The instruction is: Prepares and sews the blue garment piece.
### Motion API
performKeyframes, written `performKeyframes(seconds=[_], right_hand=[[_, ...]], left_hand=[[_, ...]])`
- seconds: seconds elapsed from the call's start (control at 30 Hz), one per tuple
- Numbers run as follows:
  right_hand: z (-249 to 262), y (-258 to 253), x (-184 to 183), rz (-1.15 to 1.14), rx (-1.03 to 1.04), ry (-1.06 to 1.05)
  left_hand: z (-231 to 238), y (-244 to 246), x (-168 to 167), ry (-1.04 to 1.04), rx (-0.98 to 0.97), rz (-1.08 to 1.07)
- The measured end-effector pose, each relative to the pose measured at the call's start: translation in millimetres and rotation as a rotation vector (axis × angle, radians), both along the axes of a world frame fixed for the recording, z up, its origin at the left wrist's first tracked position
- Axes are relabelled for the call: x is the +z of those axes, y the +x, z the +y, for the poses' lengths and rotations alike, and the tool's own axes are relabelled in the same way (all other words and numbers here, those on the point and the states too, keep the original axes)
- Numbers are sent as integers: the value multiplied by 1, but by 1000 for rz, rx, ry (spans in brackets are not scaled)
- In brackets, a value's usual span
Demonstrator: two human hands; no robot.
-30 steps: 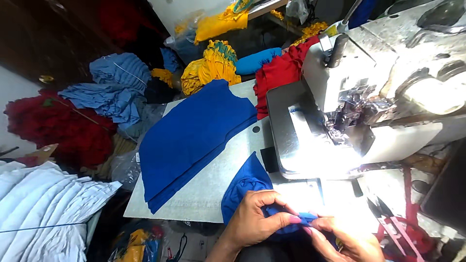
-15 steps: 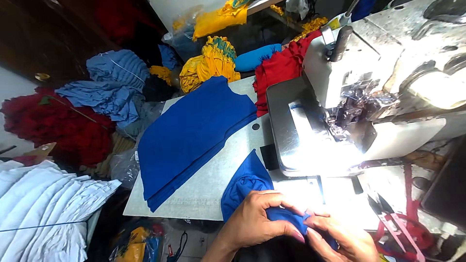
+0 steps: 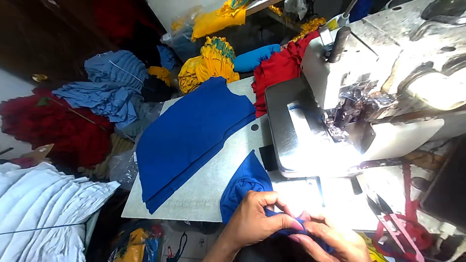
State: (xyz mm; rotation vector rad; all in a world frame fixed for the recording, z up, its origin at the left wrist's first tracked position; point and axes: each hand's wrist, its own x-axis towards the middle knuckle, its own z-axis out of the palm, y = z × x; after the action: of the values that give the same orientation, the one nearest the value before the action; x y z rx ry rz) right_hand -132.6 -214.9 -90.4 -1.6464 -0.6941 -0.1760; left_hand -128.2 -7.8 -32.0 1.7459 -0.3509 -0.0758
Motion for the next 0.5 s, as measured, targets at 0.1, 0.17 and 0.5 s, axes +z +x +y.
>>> performKeyframes(seconds=[0.1,0.17,0.5], right_hand=[[0,-1,0,4,4,8],[-1,-1,2,13,7,21],[-1,4,2,-7,-24,59]], left_hand=[[-1,-2,0,-17,26,33],[1,-2,0,-11,11,24],[5,3,7,-40,-26,-17]])
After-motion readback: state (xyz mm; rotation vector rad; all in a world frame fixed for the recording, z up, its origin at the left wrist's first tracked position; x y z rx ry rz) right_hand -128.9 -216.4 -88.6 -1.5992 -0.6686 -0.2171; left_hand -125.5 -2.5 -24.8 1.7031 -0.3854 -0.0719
